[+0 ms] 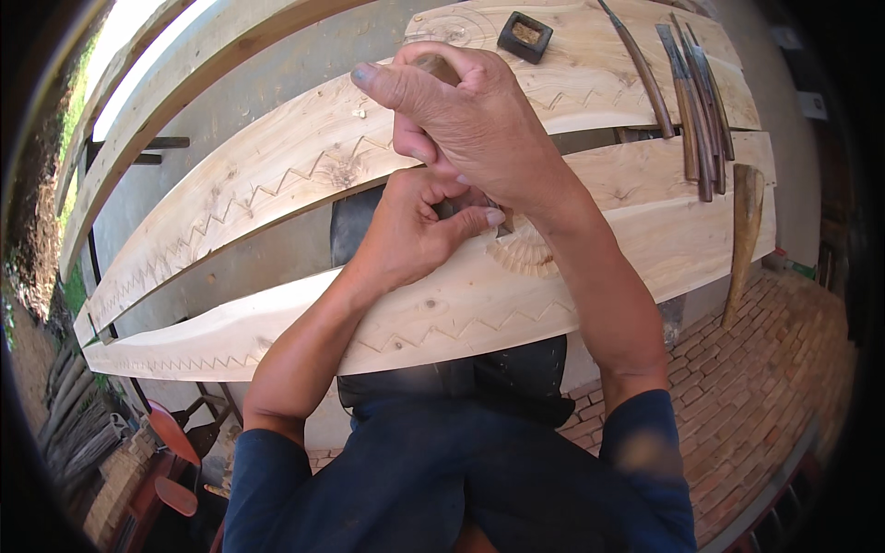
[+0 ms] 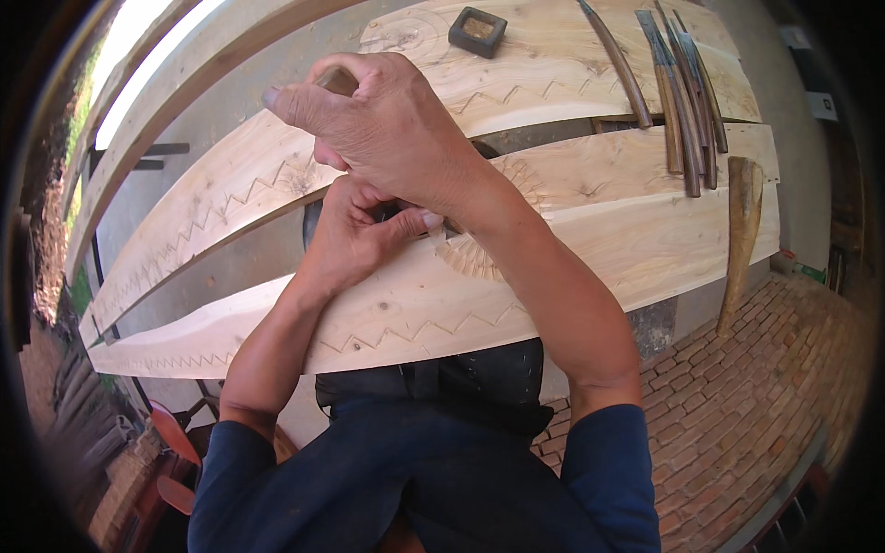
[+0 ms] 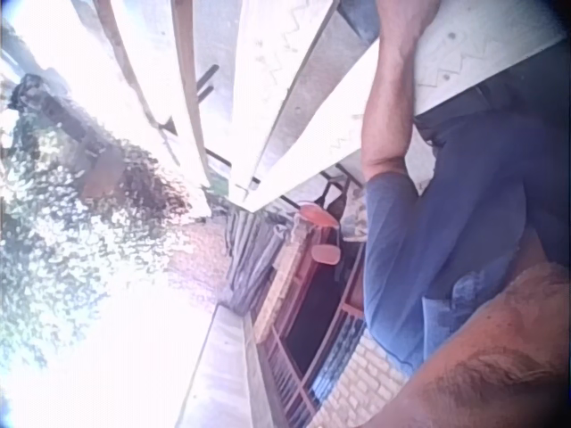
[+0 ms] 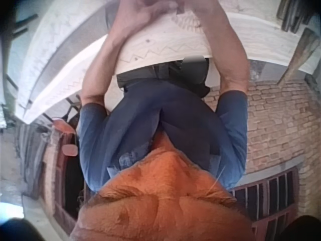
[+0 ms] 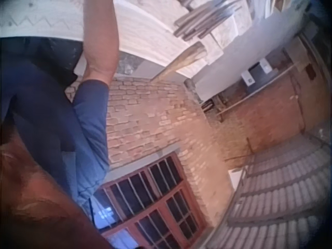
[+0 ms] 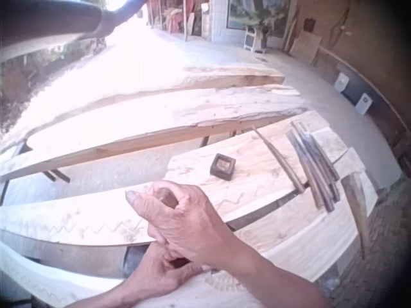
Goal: The person carves a circular decorative pattern into a long wooden board using a gouge. They use their hands to guide the tool and apply pressure to the wood, occasionally clearing away small shavings.
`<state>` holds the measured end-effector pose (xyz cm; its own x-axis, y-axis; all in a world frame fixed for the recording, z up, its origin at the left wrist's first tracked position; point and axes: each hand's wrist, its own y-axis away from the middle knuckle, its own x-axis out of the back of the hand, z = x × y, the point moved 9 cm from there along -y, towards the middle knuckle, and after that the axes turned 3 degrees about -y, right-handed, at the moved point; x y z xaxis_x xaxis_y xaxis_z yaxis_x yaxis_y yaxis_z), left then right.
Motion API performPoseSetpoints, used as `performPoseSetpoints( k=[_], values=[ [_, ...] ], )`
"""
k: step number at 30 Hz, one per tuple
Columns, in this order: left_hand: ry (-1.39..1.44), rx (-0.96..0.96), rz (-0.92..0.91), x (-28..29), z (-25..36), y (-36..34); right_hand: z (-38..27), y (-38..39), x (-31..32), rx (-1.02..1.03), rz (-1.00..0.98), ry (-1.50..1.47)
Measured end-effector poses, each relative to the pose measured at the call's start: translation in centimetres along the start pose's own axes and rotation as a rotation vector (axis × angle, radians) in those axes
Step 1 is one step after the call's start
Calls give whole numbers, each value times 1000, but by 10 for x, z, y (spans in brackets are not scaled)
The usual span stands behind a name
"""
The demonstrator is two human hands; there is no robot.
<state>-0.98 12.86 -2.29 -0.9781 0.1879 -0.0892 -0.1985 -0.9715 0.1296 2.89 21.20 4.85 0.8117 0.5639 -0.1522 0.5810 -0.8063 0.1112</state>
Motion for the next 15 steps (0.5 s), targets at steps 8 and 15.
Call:
performPoseSetpoints(
  k=[8,15],
  values=[
    [-445,-535,20,-20,60,42,-43,43,-14,-30,-228,-308],
    [-592,-809,56,-59,64,87,-82,170,-25,704,-330,191]
  ],
)
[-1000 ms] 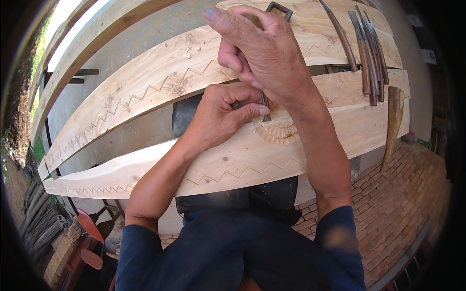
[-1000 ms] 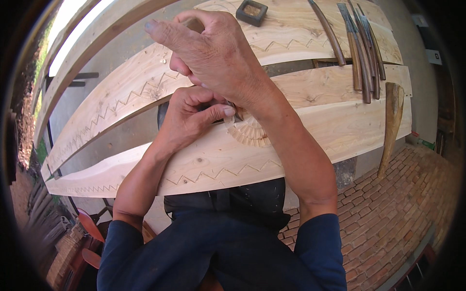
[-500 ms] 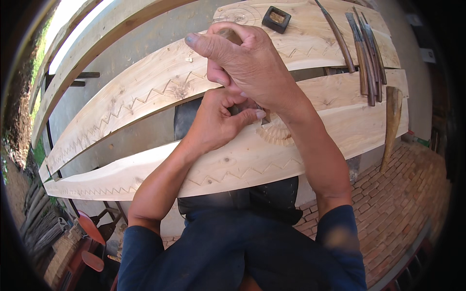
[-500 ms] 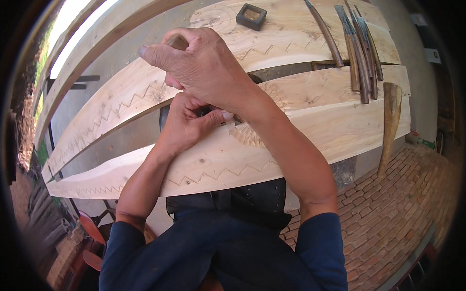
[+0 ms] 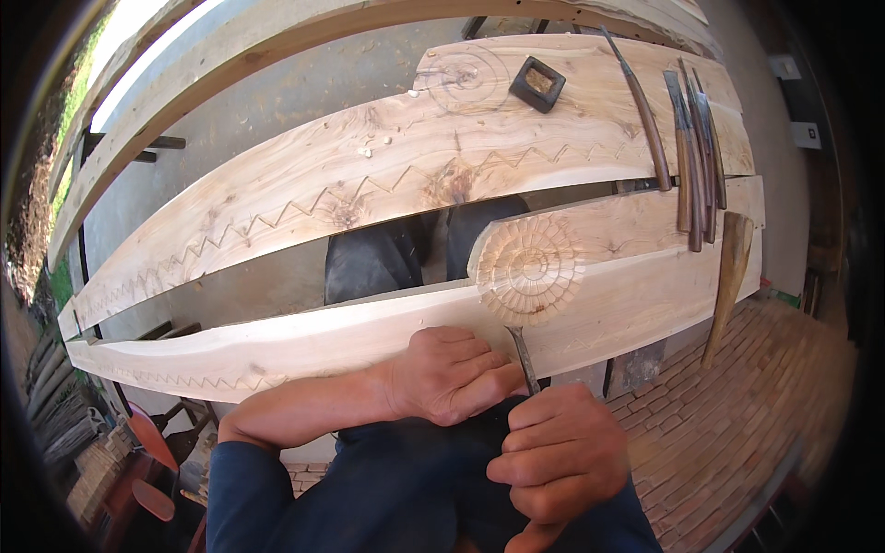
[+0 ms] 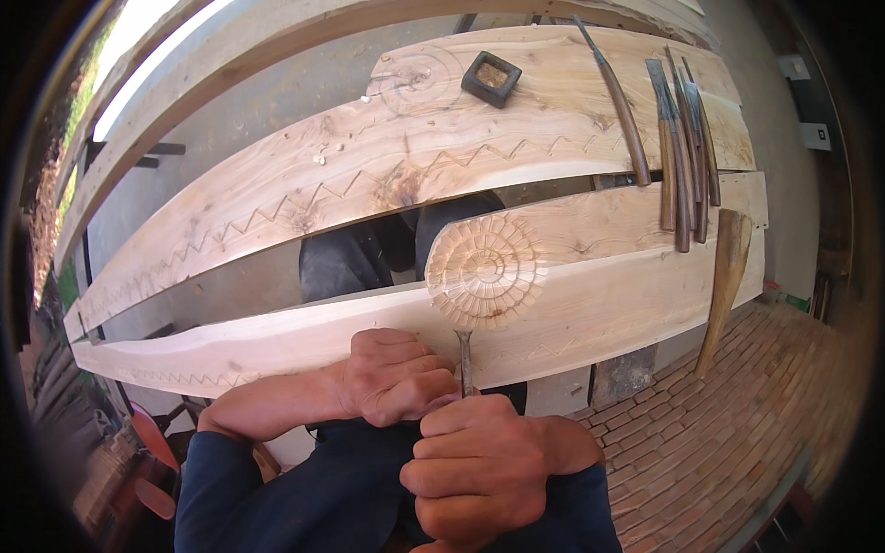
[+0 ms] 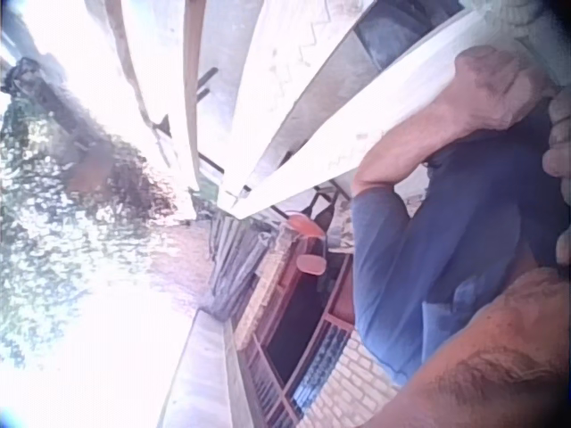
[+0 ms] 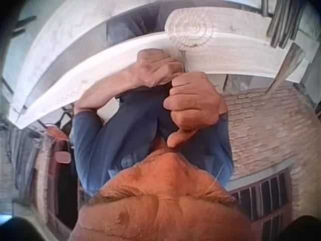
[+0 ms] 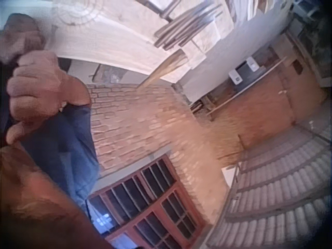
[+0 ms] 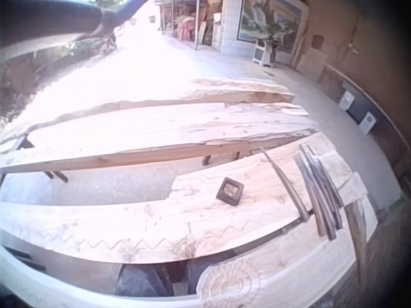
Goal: The person carves a circular decorative pattern into a long wooden board using a gouge. They use their hands to guide the tool and apply pressure to the wood, occasionally clearing away small shavings.
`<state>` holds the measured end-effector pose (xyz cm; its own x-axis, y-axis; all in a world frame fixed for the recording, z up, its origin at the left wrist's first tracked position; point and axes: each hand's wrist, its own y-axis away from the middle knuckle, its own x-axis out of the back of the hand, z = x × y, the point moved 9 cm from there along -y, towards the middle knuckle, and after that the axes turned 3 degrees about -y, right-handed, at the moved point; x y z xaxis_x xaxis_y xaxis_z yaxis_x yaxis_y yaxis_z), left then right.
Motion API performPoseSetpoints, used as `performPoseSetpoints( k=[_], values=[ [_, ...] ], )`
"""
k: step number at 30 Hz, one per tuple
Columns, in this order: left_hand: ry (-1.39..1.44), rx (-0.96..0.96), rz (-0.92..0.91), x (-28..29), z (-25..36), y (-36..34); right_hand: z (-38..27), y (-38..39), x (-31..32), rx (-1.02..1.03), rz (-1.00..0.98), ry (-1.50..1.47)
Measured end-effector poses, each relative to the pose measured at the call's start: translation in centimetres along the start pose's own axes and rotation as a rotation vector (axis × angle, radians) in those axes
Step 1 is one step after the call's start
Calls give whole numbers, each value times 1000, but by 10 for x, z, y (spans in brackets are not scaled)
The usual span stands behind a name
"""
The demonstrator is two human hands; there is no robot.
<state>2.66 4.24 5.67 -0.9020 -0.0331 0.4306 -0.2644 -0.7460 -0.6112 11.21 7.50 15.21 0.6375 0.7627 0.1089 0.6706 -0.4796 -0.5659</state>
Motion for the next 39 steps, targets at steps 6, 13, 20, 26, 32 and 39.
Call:
performPoseSetpoints(
  k=[6,13,20,26,32,39],
  values=[
    [-123,-95,-154,-9,2,-6,4,27,-27,-41,-53,195],
    [-192,-28,-81,-8,-8,-10,12,35,-9,-31,132,97],
    [-195,-24,-95,-10,-9,-7,20,33,-11,-53,92,48],
    [-191,-16,-108,-11,-11,-7,21,30,-12,-126,52,109],
    [-190,-11,-73,-11,-12,-3,27,22,-9,-145,-74,28],
    [-199,14,-40,-10,-15,-6,33,22,-2,-113,29,-100]
  ],
)
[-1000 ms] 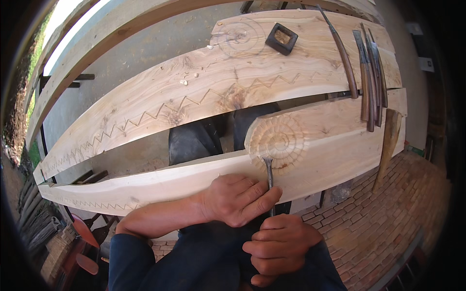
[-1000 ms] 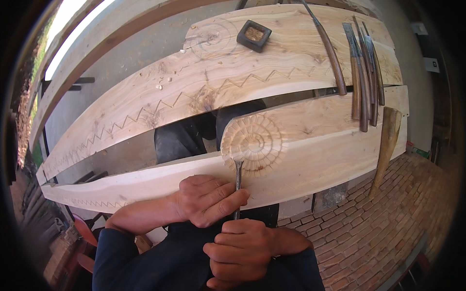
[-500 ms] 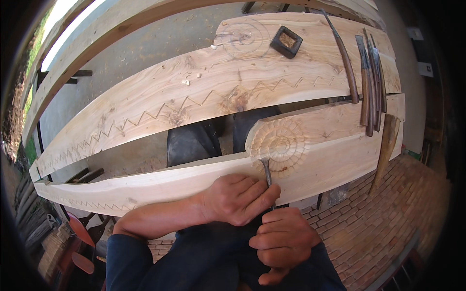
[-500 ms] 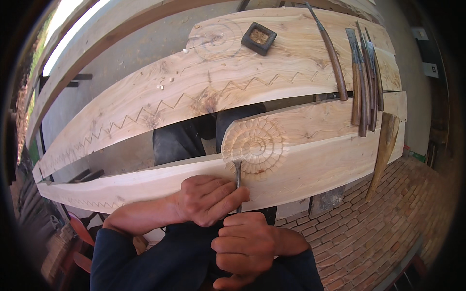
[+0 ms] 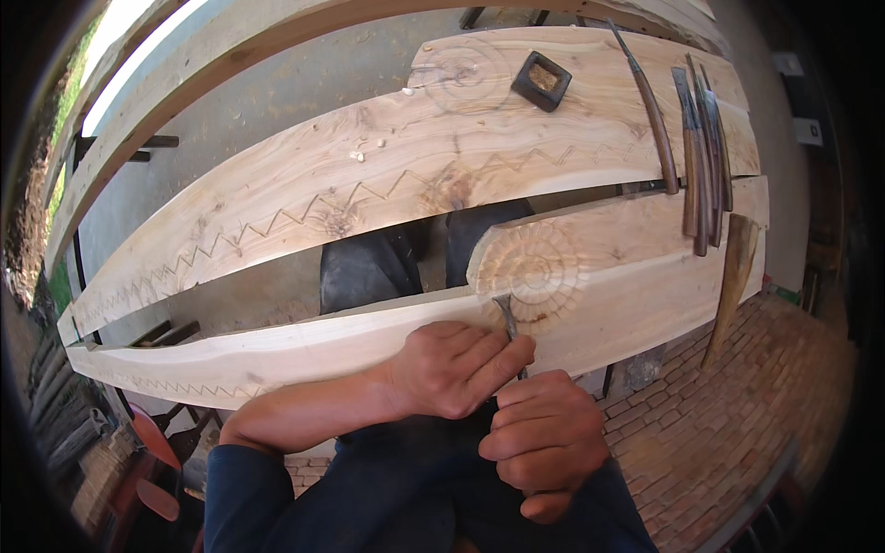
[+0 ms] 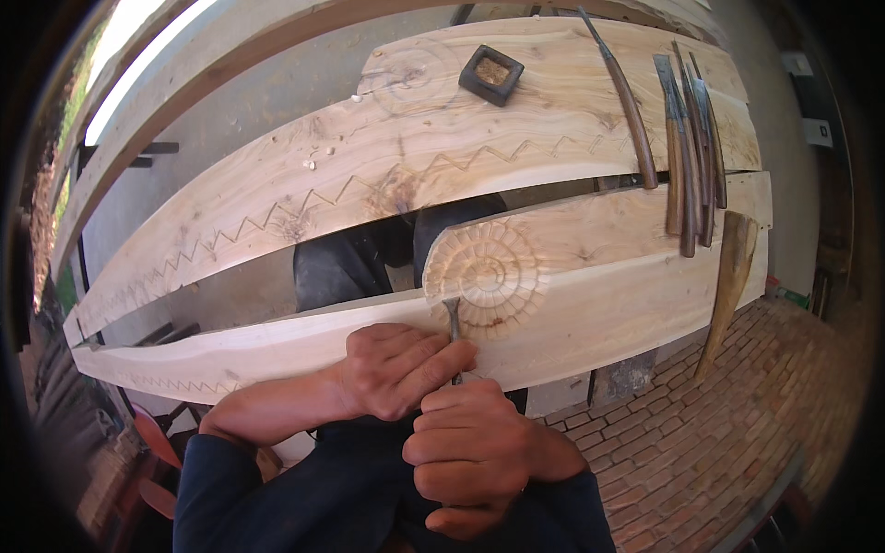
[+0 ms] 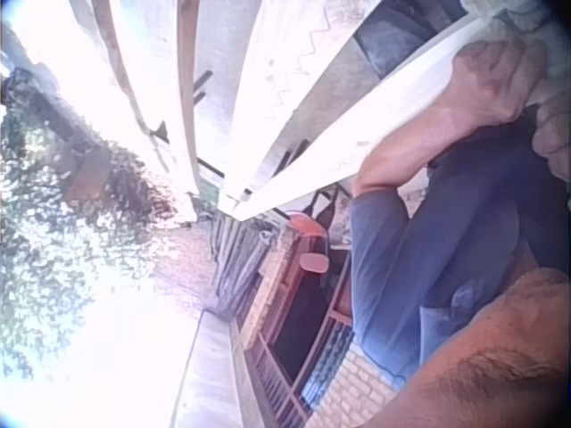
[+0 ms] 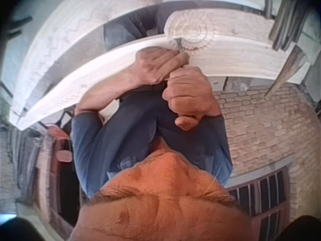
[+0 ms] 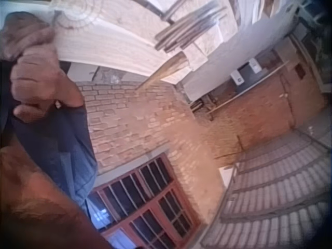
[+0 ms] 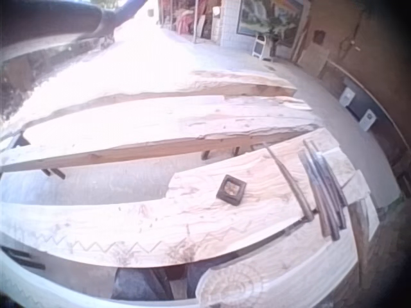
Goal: The person carves a circular decorative pattern into a long wooden board using a gouge. They use their hands to guide the tool and apply pressure to the wood, occasionally clearing away small shavings.
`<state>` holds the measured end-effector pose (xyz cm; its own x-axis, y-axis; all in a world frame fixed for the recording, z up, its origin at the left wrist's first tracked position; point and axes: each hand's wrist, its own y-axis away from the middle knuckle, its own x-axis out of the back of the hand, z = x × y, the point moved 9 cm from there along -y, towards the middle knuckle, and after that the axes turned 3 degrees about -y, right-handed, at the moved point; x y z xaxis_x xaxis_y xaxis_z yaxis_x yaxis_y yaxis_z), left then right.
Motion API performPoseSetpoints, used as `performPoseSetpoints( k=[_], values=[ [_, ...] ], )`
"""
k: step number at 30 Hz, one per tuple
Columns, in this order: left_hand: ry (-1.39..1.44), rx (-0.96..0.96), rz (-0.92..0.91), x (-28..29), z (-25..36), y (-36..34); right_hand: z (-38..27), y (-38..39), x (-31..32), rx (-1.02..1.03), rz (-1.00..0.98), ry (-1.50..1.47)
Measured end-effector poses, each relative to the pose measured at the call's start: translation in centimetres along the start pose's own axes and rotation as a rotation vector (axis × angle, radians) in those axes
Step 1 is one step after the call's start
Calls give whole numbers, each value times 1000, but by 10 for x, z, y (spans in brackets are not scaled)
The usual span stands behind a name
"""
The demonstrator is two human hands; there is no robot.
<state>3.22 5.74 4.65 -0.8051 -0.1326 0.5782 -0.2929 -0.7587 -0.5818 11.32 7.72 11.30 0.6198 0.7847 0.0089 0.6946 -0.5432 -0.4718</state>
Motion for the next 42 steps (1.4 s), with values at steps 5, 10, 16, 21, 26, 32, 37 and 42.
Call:
performPoseSetpoints(
  k=[5,10,16,21,26,32,37,42],
  values=[
    [-33,-29,52,7,3,0,-8,-2,-18,30,5,184],
    [-32,-25,14,6,3,-2,-4,2,-14,-17,63,203],
    [-30,-26,11,6,3,-1,-2,3,-14,-3,74,177],
    [-34,-18,13,6,2,-1,-1,2,-12,34,140,156],
    [-62,-4,0,7,2,-1,-1,-1,-13,19,99,147],
    [-66,-2,20,4,1,0,3,1,-12,21,63,106],
    [-68,29,20,5,-1,-1,6,-7,-2,42,111,55],
    [-91,40,56,6,1,2,0,-2,-9,-12,105,130]
  ],
)
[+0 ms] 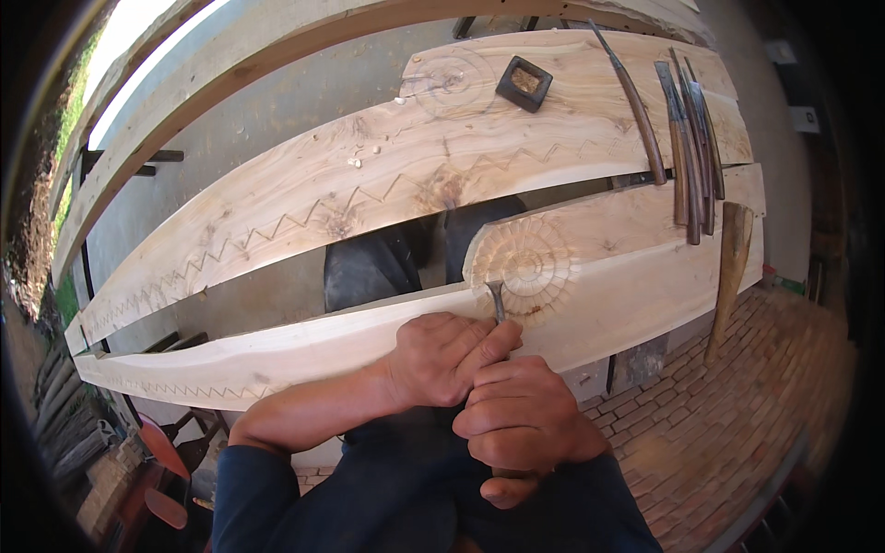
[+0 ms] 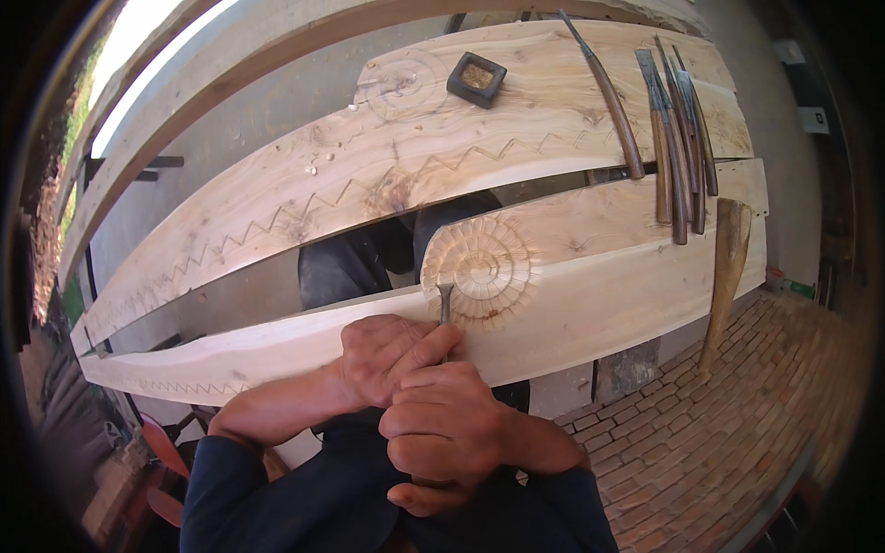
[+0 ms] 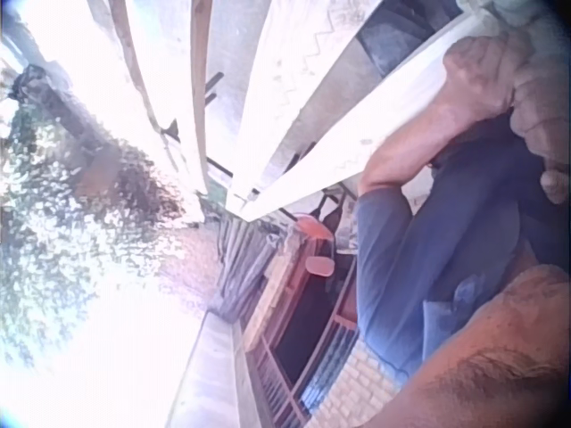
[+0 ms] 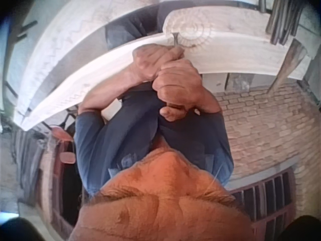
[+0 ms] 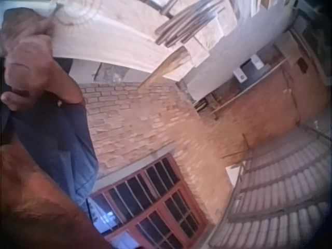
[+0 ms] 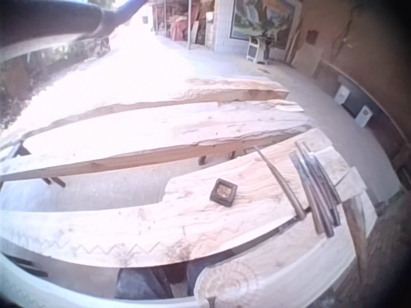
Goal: The person carves a circular decorative pattern into a long wooden board using a gouge. They use their hands to guide the tool and apply pressure to the wood, occasionally clearing away small shavings.
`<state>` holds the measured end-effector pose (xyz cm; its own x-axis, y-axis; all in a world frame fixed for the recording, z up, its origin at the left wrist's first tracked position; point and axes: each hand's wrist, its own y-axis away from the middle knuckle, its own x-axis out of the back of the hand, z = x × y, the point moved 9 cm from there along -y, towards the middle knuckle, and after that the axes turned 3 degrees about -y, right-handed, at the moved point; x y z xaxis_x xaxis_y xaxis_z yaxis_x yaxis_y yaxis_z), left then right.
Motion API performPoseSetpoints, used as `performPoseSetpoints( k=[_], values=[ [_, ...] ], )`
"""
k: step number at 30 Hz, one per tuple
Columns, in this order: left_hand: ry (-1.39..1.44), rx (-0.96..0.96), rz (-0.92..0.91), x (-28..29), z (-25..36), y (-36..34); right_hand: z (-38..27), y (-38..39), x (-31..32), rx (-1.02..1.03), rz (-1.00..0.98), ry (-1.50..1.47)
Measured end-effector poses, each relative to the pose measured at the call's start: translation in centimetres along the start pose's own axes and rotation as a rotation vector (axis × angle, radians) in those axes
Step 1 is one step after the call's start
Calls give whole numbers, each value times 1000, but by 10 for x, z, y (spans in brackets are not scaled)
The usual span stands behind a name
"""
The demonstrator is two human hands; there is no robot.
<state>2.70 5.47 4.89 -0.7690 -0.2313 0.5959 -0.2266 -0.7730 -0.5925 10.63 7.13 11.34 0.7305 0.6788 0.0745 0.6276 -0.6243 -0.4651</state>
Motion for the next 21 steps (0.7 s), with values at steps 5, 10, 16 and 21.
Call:
performPoseSetpoints(
  k=[5,10,16,21],
  values=[
    [179,13,-12,11,-13,-26,-18,-31,26,8,191,-10],
    [478,306,-9,3,-66,-43,59,-98,55,-353,181,-218],
    [827,717,-189,-31,-102,-24,114,-105,76,-559,415,-221],
    [827,724,-187,-36,-106,-19,121,-103,79,-594,438,-210]
  ],
)
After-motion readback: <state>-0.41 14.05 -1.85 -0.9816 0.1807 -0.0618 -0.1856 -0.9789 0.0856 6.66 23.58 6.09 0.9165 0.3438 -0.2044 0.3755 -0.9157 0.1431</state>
